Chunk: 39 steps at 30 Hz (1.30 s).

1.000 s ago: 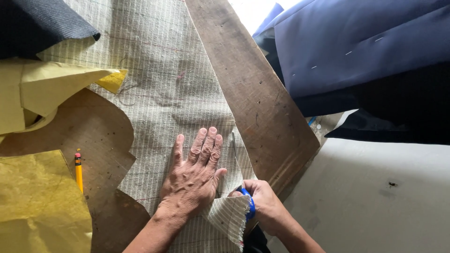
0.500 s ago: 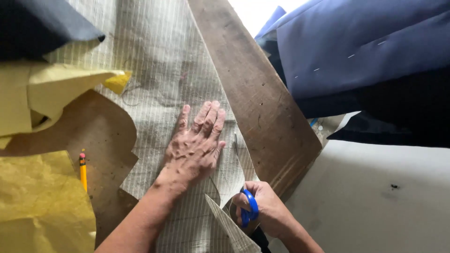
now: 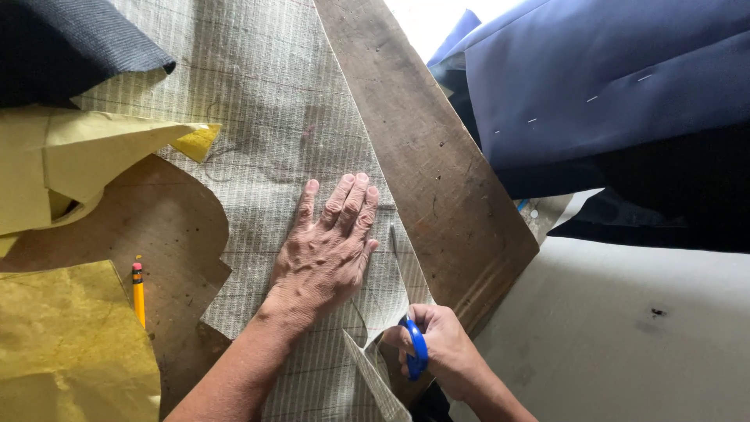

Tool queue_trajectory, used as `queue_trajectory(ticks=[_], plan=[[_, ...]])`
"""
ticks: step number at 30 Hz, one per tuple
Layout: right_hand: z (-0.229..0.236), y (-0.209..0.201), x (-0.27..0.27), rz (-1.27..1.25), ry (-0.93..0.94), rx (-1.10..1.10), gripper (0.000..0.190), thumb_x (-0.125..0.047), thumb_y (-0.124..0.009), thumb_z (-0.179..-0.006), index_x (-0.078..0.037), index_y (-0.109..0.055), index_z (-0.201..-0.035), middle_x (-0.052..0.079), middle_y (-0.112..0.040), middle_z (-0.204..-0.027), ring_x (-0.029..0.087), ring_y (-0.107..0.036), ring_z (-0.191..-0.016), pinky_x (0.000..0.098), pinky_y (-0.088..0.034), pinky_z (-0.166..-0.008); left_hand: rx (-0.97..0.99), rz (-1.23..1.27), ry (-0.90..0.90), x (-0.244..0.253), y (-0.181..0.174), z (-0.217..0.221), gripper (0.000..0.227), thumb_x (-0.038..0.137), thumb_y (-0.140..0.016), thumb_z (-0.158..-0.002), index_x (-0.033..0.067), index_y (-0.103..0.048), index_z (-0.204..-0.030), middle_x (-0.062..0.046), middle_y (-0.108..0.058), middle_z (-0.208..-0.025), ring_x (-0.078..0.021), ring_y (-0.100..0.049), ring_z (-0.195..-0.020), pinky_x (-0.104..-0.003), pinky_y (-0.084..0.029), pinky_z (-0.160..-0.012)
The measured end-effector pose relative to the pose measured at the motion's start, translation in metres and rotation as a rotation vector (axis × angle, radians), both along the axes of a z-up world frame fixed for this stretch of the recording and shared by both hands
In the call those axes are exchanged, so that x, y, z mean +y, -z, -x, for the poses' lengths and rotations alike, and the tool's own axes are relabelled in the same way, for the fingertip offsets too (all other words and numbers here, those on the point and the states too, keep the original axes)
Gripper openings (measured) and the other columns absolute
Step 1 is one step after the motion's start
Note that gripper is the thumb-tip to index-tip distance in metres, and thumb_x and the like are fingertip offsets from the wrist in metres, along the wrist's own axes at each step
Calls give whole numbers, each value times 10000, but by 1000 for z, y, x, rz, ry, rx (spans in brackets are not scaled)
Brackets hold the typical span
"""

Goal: The person cuts a piece of light-colored striped fabric using blue-handled scissors on a wooden table. They follow marked lines to cut out a pattern piece, then trim the edges and separate the cut piece from the main fabric.

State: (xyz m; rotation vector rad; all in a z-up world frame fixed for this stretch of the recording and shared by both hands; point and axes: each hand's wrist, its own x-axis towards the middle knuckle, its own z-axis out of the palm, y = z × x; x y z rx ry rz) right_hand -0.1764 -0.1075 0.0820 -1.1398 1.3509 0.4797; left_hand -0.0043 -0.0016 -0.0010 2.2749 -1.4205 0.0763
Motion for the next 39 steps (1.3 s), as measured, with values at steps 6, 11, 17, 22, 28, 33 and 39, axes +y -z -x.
queue_trajectory(ticks=[6,11,17,22,28,33,39], plan=[[-3,-2,1,-5,-17,-35,276,-103,-824,-802,11,-598,-692,163,-610,-543,218,-565,-406,316,-464,-395,-7,-13,-1,0,-4,-3,648,401,-473,-1043,48,-416,-1584,-152,-401,-1652,-281,-359,-1538,-589,-221,-1263],[-17,-4,-2,-37,17,-41,132,10,-743,-791,50,-632,-732,195,-649,-570,241,-590,-428,337,-502,-406,0,-42,6,1,-6,-2,646,405,-435,-1048,54,-408,-1590,-143,-380,-1662,-272,-342,-1542,-579,-192,-1274],[-22,-4,-1,-23,30,-30,247,-125,-809,-817,37,-630,-763,203,-660,-581,252,-607,-446,338,-513,-427,-12,-28,9,1,-5,-3,645,402,-463,-1046,44,-418,-1581,-157,-391,-1650,-285,-358,-1535,-586,-221,-1263],[-14,6,2,-47,63,-123,274,-166,-829,-819,54,-666,-828,183,-659,-572,228,-592,-414,322,-524,-410,-5,-31,4,0,-4,-2,642,413,-455,-1044,52,-433,-1574,-149,-396,-1651,-280,-363,-1532,-589,-206,-1266],[-22,2,2,-39,63,-114,240,-128,-819,-819,49,-657,-815,189,-668,-586,232,-615,-444,324,-536,-436,12,-12,14,1,-6,-3,638,382,-477,-1037,32,-425,-1567,-159,-402,-1639,-292,-364,-1527,-595,-224,-1259],[-27,5,0,-39,73,-126,237,-128,-782,-872,33,-629,-791,192,-655,-605,231,-601,-474,348,-544,-467,2,-42,9,0,-8,-3,658,373,-480,-1025,31,-396,-1581,-148,-393,-1646,-285,-356,-1533,-590,-213,-1264],[-22,13,2,-28,-31,-247,355,-288,-799,-853,-20,-600,-734,169,-672,-540,226,-631,-415,315,-503,-401,-32,-35,-4,1,-5,-1,636,387,-460,-1047,36,-421,-1576,-158,-405,-1642,-286,-366,-1528,-583,-212,-1264]])
